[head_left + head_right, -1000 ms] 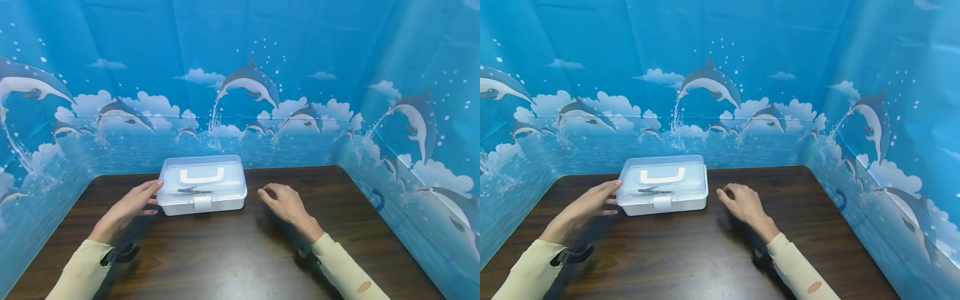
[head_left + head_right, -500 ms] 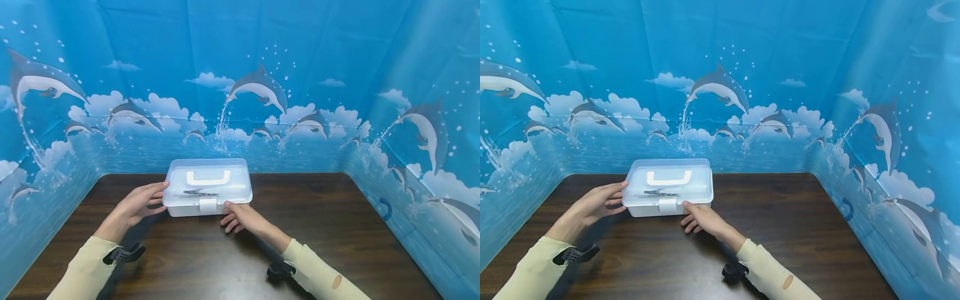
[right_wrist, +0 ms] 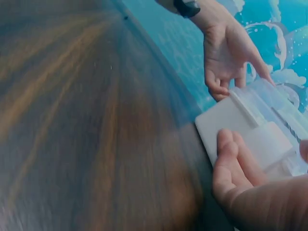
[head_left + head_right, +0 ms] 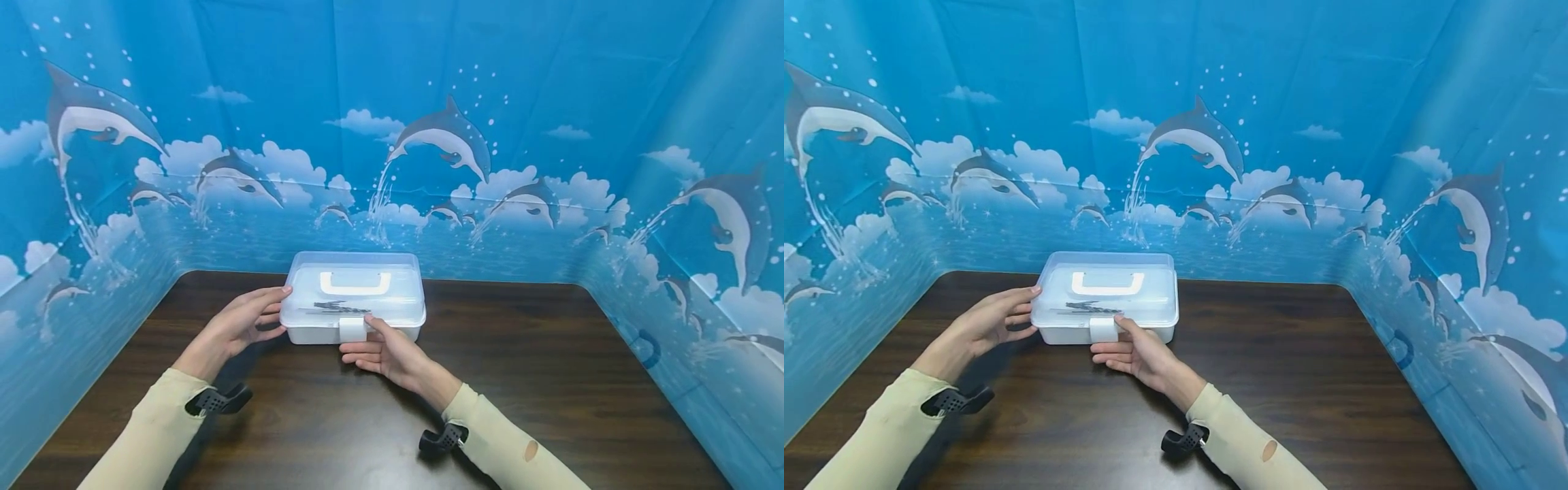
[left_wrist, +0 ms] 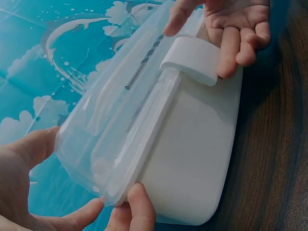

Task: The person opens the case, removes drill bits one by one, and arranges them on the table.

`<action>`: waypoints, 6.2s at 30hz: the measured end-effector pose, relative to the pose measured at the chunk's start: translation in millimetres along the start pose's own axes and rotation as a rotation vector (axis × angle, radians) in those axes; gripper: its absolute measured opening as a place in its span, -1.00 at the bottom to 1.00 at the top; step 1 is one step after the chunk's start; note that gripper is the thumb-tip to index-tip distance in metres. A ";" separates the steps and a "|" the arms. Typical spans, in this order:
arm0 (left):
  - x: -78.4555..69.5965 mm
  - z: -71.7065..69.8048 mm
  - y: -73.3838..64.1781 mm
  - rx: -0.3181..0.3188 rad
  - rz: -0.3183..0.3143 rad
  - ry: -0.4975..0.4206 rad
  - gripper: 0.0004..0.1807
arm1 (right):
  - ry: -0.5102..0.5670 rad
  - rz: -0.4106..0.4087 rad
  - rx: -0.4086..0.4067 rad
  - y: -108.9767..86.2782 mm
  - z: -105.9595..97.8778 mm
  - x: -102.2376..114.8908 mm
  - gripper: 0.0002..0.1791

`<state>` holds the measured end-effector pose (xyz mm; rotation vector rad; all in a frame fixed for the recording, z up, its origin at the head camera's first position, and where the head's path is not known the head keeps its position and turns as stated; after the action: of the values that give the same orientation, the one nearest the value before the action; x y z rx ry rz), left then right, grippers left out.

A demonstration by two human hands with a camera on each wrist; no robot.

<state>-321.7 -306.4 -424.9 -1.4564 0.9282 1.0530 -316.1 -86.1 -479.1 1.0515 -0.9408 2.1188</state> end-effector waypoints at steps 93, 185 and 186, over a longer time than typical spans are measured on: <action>-52.6 21.9 -22.6 -0.079 0.766 0.805 0.21 | -1.052 -0.763 -0.470 -73.6 -39.2 165.5 -0.39; -66.0 42.4 -45.0 -0.059 0.646 0.332 -0.41 | -1.039 -0.722 -0.479 -65.3 -94.6 179.2 -0.48; -65.0 42.6 -43.2 -0.059 0.639 0.340 -0.41 | -1.042 -0.737 -0.499 -65.7 -95.0 180.7 -0.50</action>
<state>-306.3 -258.0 -351.9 -1.4450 1.6923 1.3110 -400.3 61.3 -348.0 1.8587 -1.1628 0.6140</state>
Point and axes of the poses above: each hand's wrist, its own y-axis towards the middle knuckle, its own z-axis out of the palm, x = y × z, the point moved 10 cm from there along y, towards the middle knuckle, and after that the axes turned 9 degrees about -x, right-handed, at the moved point
